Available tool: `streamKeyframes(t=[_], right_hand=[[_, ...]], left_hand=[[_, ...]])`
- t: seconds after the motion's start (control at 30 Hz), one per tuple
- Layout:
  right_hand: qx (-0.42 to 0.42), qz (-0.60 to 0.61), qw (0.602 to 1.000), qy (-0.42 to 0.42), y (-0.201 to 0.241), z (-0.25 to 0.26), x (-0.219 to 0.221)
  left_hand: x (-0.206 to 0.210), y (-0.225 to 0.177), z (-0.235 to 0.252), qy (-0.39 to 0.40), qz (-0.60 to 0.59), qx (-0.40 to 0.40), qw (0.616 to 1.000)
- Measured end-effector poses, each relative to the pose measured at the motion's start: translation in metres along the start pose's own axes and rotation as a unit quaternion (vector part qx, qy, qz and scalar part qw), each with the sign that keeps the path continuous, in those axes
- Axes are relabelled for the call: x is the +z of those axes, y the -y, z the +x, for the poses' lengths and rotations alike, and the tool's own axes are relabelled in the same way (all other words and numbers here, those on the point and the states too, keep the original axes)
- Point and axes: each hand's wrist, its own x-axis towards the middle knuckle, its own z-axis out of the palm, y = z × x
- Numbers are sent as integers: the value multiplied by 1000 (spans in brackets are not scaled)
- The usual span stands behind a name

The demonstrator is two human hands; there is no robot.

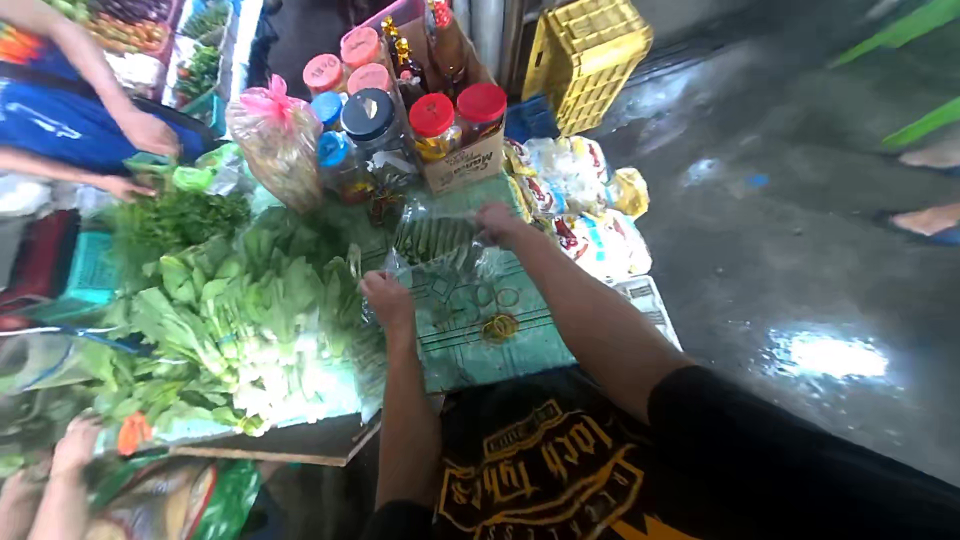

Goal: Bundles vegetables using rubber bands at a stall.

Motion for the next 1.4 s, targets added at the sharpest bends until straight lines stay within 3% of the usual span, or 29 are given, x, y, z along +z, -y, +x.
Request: streamKeyframes(t=[0.07, 0.2, 0.3, 0.37, 0.43, 0.73, 0.83, 0.97, 1.07, 1.17, 1.27, 1.33, 1.4], right_hand=[[-12, -16, 999, 41, -2, 8, -9], [4, -126, 991, 50, 13, 14, -7], [-51, -231, 968, 86, 18, 24, -3], [-81, -201, 972, 87, 8, 39, -6], [-103, -244, 958, 108, 8, 52, -18], [-160, -268, 941, 132, 5, 128, -50], [-192, -274, 937, 95, -6, 146, -43], [-253, -356, 898, 44, -5, 138, -37], [-221, -302, 927, 24, -7, 126, -32], [-205, -187, 957, -80, -26, 105, -22], [-157, -99, 975, -125, -38, 73, -17], [-173, -59, 971, -154, -53, 69, -12], [-188, -13, 965, -185, -63, 71, -8]], left_hand=[[-3, -7, 4, -11, 8, 3, 1000], [10, -38, 14, 33, 33, 151, 987], [33, -68, 41, 84, 47, 201, 975], [48, -78, 59, 143, 64, 176, 972], [61, -80, 70, 181, 97, 155, 966], [76, -59, 79, 213, 105, 135, 962], [79, -50, 84, 221, 109, 134, 960], [77, -46, 86, 227, 103, 133, 959], [77, -40, 83, 208, 88, 144, 963], [84, -28, 71, 144, 70, 166, 973], [76, -29, 28, 37, 35, 201, 978], [75, -39, -5, -26, 28, 246, 969], [83, -46, -37, -9, 19, 292, 956]])
